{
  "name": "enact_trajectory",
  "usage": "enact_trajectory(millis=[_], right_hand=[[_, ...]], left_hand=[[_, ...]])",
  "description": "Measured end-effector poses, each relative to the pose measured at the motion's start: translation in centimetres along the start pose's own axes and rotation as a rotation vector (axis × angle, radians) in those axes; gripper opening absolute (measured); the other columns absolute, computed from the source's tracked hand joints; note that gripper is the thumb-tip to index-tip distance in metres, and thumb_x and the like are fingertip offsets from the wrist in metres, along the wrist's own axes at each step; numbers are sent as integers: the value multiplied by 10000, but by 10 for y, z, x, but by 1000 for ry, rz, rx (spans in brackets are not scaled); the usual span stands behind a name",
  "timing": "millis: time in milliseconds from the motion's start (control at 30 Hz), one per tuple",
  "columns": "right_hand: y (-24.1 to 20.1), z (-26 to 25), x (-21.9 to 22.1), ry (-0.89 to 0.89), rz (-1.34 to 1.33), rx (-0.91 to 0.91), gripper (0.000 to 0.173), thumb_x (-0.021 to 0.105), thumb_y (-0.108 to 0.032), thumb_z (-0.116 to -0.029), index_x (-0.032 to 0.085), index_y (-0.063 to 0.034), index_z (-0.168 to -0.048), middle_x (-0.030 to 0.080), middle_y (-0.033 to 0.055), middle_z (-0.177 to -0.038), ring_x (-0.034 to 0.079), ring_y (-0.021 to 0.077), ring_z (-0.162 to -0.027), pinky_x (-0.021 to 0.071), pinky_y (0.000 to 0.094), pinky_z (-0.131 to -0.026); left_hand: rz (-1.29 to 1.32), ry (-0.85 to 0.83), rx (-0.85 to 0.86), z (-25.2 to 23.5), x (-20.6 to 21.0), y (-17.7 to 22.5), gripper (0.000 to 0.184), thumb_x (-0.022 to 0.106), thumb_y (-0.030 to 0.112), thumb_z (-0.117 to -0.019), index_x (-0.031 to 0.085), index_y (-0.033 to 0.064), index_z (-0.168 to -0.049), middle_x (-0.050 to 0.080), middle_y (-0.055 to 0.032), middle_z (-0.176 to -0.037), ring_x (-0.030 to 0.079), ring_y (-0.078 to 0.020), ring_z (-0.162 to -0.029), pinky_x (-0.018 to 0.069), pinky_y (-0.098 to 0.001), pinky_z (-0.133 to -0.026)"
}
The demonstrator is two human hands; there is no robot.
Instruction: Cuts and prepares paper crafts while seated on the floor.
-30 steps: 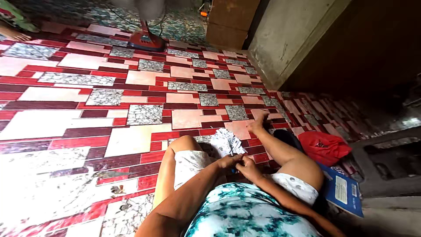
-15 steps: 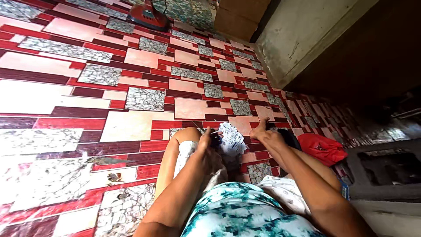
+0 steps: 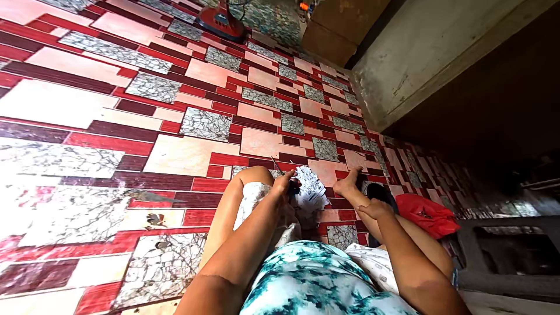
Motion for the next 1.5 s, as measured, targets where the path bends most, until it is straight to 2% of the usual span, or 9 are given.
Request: enact_trajectory(millis=[100, 200, 333, 400, 533, 833, 1067, 1267, 1500], right_hand=[[51, 80, -50, 42, 304, 88, 878, 753, -569, -815, 544, 48, -1403, 606, 275, -1339, 556, 397, -1295, 391, 592, -1110], [53, 156, -87, -167, 423, 59, 805, 719, -613, -847, 628, 31, -1323, 637, 293, -1282, 588, 472, -1224, 407, 686, -1041], [-37, 249, -104, -382, 276, 94, 887, 770, -291, -923, 279, 64, -1572, 354, 301, -1582, 358, 443, -1467, 278, 563, -1192], [-13, 264, -91, -431, 313, -95, 725, 723, -420, -947, 498, 33, -1467, 538, 281, -1446, 492, 450, -1365, 364, 599, -1129], [68, 243, -14, -621, 436, -208, 708, 466, -629, -1013, 670, 3, -1259, 636, 245, -1321, 546, 430, -1310, 352, 634, -1133], [17, 191, 37, -692, 250, -322, 520, 552, -475, -1026, 703, 10, -1135, 677, 265, -1166, 620, 436, -1175, 441, 661, -1008], [-54, 162, 3, -202, -790, -404, 384, 621, -120, -965, 612, 56, -1307, 672, 199, -1210, 679, 192, -973, 558, 325, -871], [-42, 158, 23, -111, -772, -381, 432, 725, -75, -860, 640, 97, -1248, 689, 232, -1185, 661, 276, -1135, 511, 403, -1030], [-40, 144, 8, -41, -560, -426, 573, 701, -20, -842, 580, 37, -1400, 699, 256, -1174, 666, 419, -1104, 468, 600, -1008]], left_hand=[[-22, 21, -4, 0, -2, 3, 348, 428, 303, -1114, 559, -8, -1196, 586, -66, -724, 606, -173, -619, 554, -327, -628], [-18, 12, 5, 0, -3, 5, 363, 411, 323, -1117, 575, 3, -1165, 596, -64, -721, 608, -170, -617, 547, -322, -621], [-3, -26, 12, 4, -2, 2, 487, 280, 378, -1138, 580, -6, -1131, 624, -74, -700, 625, -174, -600, 556, -325, -617], [-30, -61, 27, 7, 0, 0, 544, 239, 409, -1137, 589, -8, -1128, 646, -80, -713, 642, -179, -615, 562, -330, -630], [-99, -95, 45, 11, 4, -3, 601, 177, 448, -1133, 575, -3, -1156, 660, -88, -741, 660, -192, -641, 574, -345, -645], [-380, -144, 106, 10, 10, -6, 597, 148, 405, -1136, 562, 41, -1365, 715, -102, -1017, 664, -167, -803, 541, -339, -723], [-702, -366, 86, 9, 47, -57, 574, 154, 349, -1125, 337, 64, -1588, 564, -216, -1410, 607, -247, -1195, 494, -424, -1008], [-856, -491, 90, 15, 70, -95, 598, 133, 302, -1113, 201, -16, -1615, 307, -236, -1636, 364, -263, -1494, 287, -403, -1228], [-850, -440, -48, 13, 85, -106, 564, 161, 311, -1133, 253, 26, -1611, 393, -180, -1600, 427, -204, -1442, 333, -380, -1192]])
Point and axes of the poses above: each hand's wrist, its own z-axis away from the middle knuckle, its own x-axis out of the palm, y = z × x, the point moved 9 cm from there along -z, towards the middle knuckle
